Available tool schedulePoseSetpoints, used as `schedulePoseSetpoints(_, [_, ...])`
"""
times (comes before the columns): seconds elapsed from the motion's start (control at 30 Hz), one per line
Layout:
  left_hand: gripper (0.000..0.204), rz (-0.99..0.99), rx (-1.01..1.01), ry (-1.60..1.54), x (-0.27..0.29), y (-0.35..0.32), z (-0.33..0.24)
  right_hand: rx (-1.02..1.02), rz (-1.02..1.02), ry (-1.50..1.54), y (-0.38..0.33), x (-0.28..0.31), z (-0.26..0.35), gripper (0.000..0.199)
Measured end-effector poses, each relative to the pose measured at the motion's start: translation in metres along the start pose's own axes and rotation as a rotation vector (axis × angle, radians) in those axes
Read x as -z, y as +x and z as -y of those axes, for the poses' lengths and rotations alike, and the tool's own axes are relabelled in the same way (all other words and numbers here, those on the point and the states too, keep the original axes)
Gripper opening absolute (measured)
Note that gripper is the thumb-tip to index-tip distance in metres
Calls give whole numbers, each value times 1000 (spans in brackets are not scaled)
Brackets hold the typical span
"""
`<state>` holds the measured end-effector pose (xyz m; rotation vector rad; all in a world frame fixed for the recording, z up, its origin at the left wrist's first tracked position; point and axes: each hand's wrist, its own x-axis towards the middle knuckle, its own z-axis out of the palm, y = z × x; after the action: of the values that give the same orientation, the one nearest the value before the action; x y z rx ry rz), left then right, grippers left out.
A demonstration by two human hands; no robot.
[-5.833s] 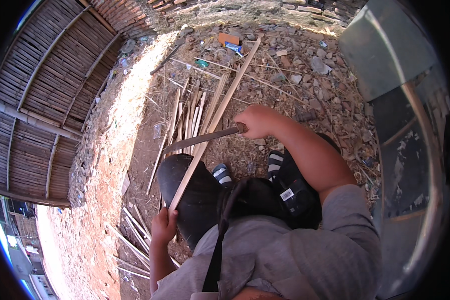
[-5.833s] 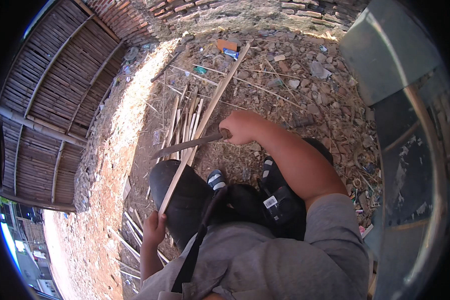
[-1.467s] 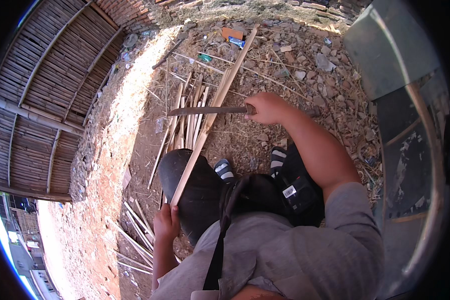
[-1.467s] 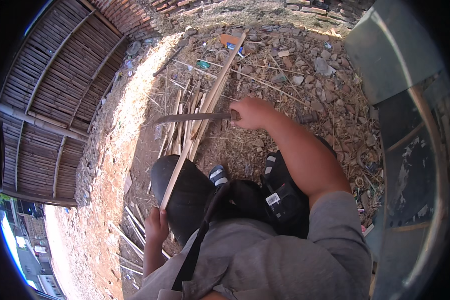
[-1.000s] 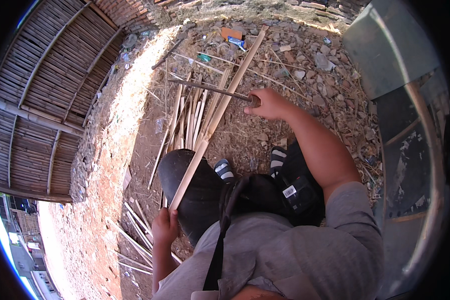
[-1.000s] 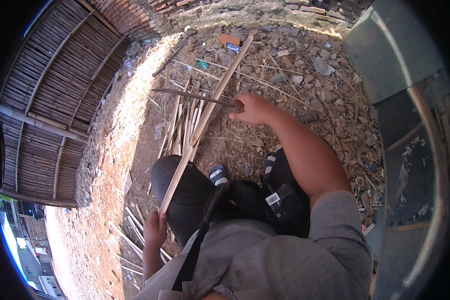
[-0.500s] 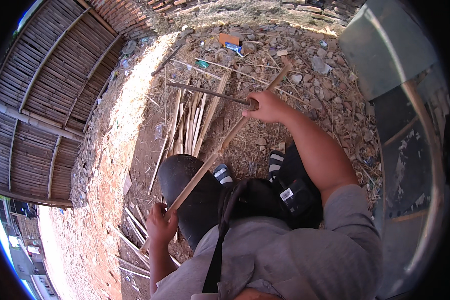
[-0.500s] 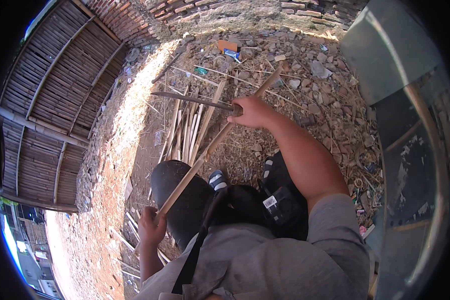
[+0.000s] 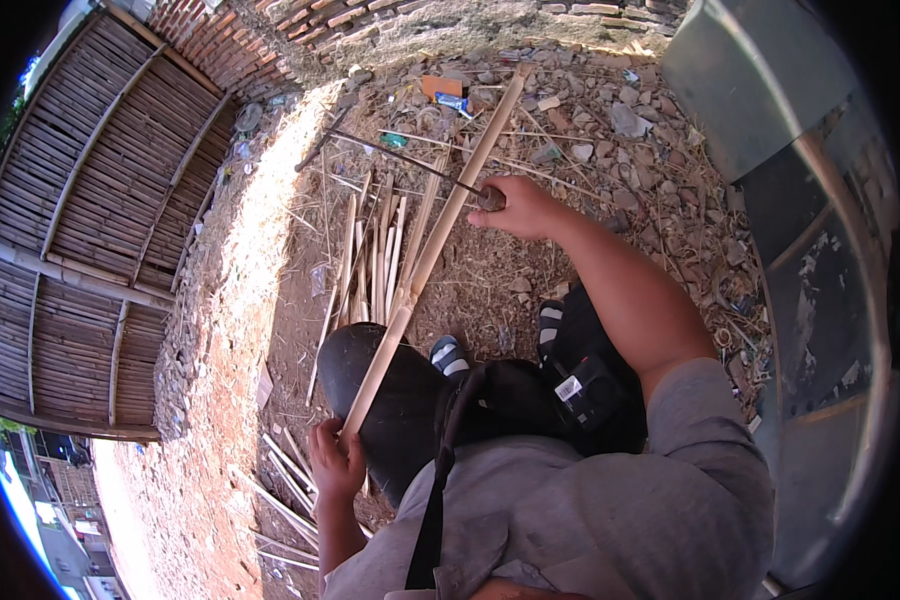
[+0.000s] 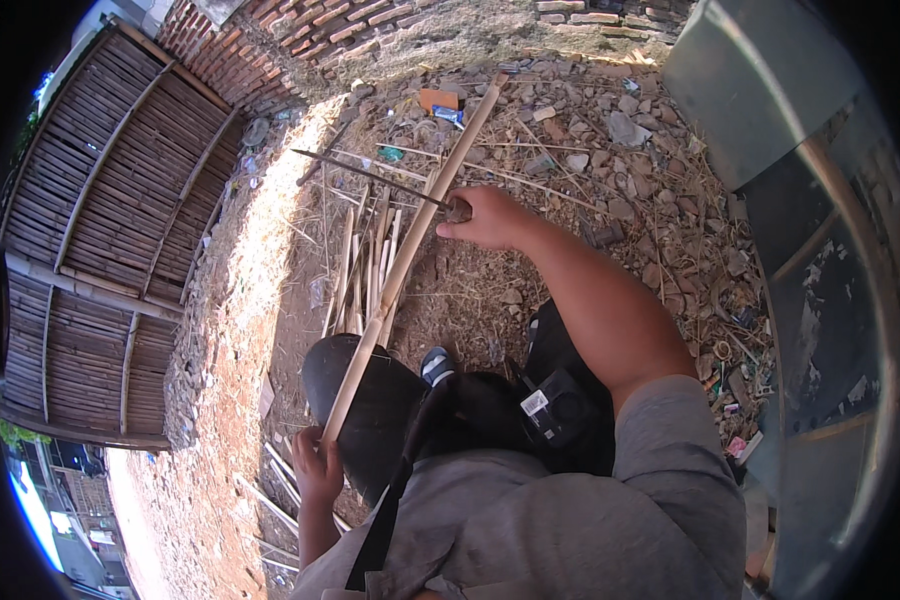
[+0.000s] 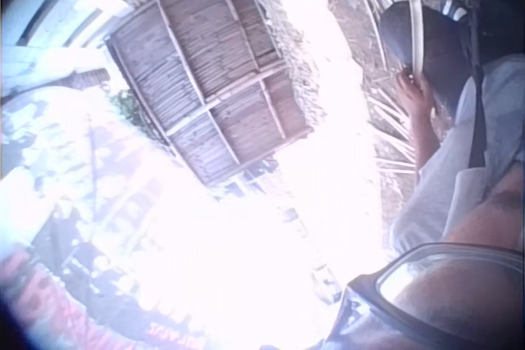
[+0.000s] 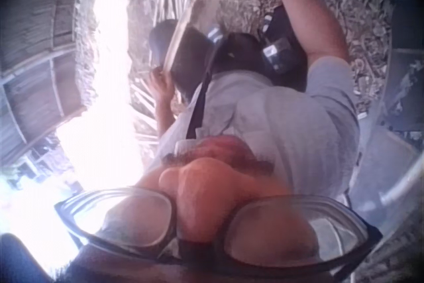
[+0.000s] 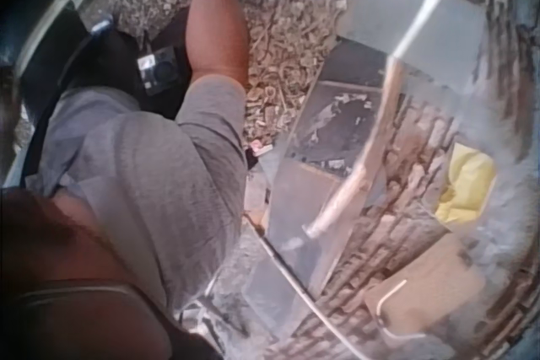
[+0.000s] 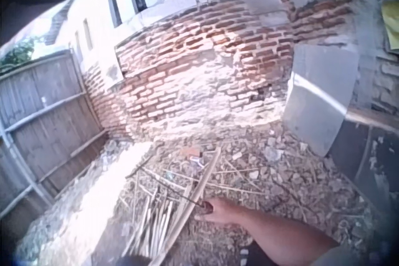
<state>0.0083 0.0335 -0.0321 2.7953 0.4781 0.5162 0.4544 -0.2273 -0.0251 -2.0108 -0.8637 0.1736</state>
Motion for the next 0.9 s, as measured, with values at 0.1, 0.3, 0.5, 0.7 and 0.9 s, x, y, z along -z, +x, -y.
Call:
schedulePoseSetpoints(0.1, [29,-10,4,-40,-1,0,-3,-102,88,192,6,-7,-8,68])
schedulePoseSetpoints(0.3, [26,-18,-2,-75,-1,0,-3,-210,113,541,8,-16,-2,50])
schedulePoseSetpoints(0.5, [23,-16,-9,-64,-1,-1,-2,-151,122,720,3,-24,7,38])
schedulePoseSetpoints(0.7, [21,-8,10,-50,4,0,-8,-119,139,667,3,-26,5,35])
schedulePoseSetpoints(0.9, [21,-13,25,-1,5,1,-13,-118,137,648,2,-25,9,34])
